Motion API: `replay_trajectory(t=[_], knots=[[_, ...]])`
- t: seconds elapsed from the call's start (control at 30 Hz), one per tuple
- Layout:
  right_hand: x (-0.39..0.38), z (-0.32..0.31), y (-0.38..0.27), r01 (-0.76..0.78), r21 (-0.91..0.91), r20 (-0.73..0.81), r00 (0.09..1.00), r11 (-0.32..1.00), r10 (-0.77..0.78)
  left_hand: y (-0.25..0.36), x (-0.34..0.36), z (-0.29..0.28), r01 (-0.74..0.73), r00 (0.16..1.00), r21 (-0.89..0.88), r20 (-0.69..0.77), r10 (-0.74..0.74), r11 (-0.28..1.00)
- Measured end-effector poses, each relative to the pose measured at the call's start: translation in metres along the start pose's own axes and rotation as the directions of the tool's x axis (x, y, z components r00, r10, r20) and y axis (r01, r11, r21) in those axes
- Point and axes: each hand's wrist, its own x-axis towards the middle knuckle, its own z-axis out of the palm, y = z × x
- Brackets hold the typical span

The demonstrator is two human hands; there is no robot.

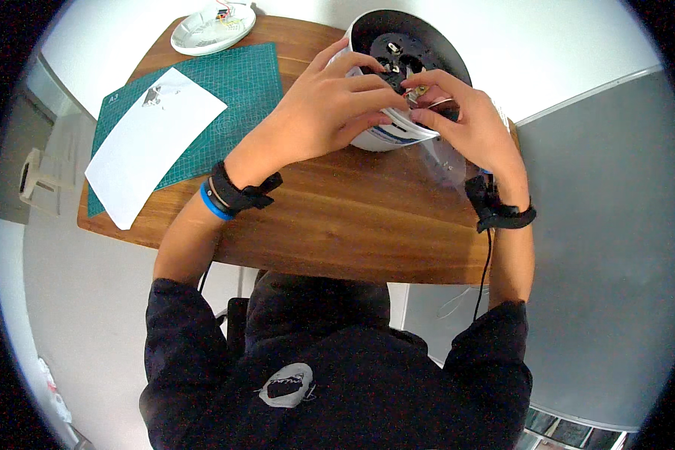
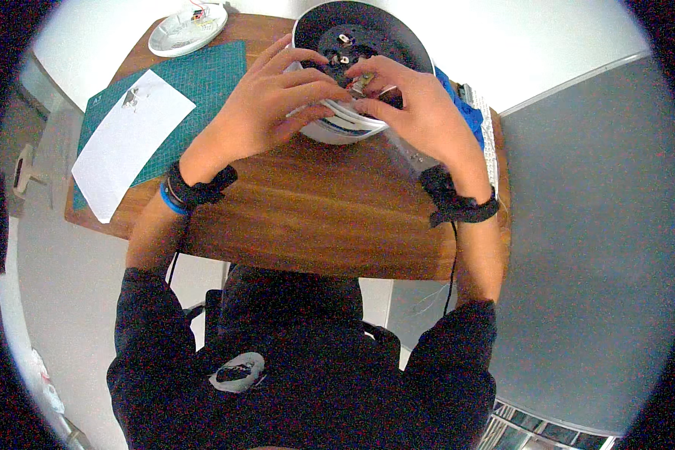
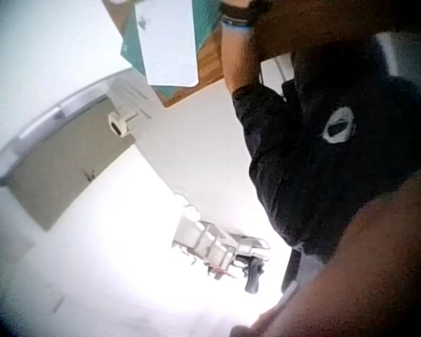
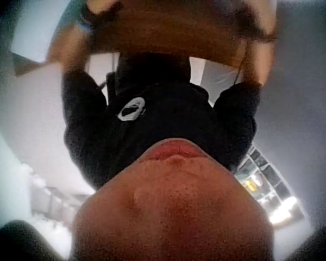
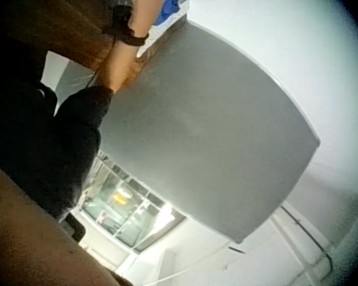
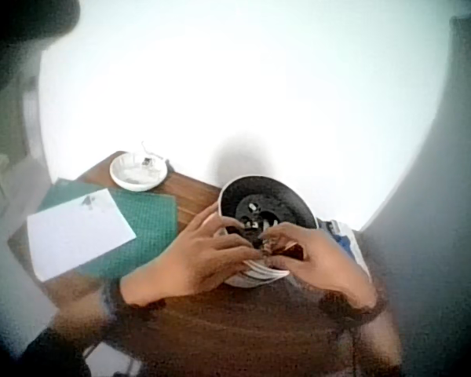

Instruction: The person disassembles a white rice cooker, removes the lid, and uses a screwdriver to remove screws from the internal components. The person manipulates wires and internal parts of the appliance.

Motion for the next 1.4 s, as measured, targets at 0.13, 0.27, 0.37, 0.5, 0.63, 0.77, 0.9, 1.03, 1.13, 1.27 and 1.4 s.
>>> replay_trajectory(t=[0.13,0.27,0.37,0.5,0.63,0.77,0.9,1.03,1.13,1.27,1.4], knots=[[0.001,-0.001,0.0,0.01,-0.081,0.052,0.999,0.997,-0.006,0.004,-0.002,0.005,0.067,0.997,0.034,-0.026,-0.066,0.997],[0.001,-0.005,-0.007,-0.005,-0.133,0.091,0.996,0.991,0.017,0.009,-0.002,0.008,0.086,0.996,0.111,0.007,-0.087,0.99],[0.002,-0.008,-0.004,0.053,-0.107,0.132,0.99,0.993,-0.038,0.01,0.0,0.008,0.063,0.997,0.114,-0.043,-0.058,0.991],[0.004,-0.006,-0.006,0.087,-0.078,0.151,0.986,0.993,-0.074,0.006,-0.003,0.004,0.096,0.994,0.09,-0.062,-0.091,0.991],[0.003,-0.005,-0.018,0.109,-0.052,0.174,0.98,0.993,-0.098,0.008,-0.006,0.002,0.133,0.99,0.064,-0.048,-0.13,0.989],[0.002,0.011,0.002,0.089,0.005,0.087,0.992,0.996,-0.089,0.013,-0.004,0.0,0.177,0.982,0.043,-0.072,-0.174,0.983],[0.001,0.019,0.008,0.125,0.075,-0.01,0.992,0.989,-0.125,0.012,-0.004,-0.001,0.169,0.985,0.08,-0.041,-0.166,0.982],[-0.001,0.018,0.009,0.082,0.11,-0.015,0.997,0.991,-0.081,0.011,-0.005,-0.001,0.162,0.987,0.059,-0.009,-0.162,0.985],[-0.007,0.017,0.006,0.025,0.092,-0.019,1.0,0.995,-0.024,0.012,-0.004,0.0,0.155,0.988,0.035,-0.001,-0.155,0.987],[-0.015,0.027,-0.001,-0.007,-0.039,-0.097,0.995,0.999,0.003,0.014,-0.004,-0.005,0.167,0.985,0.02,0.041,-0.168,0.986],[-0.019,0.035,0.008,0.175,-0.192,-0.169,0.963,0.966,-0.208,0.018,-0.003,-0.016,0.188,0.972,0.011,0.144,-0.187,0.982]])
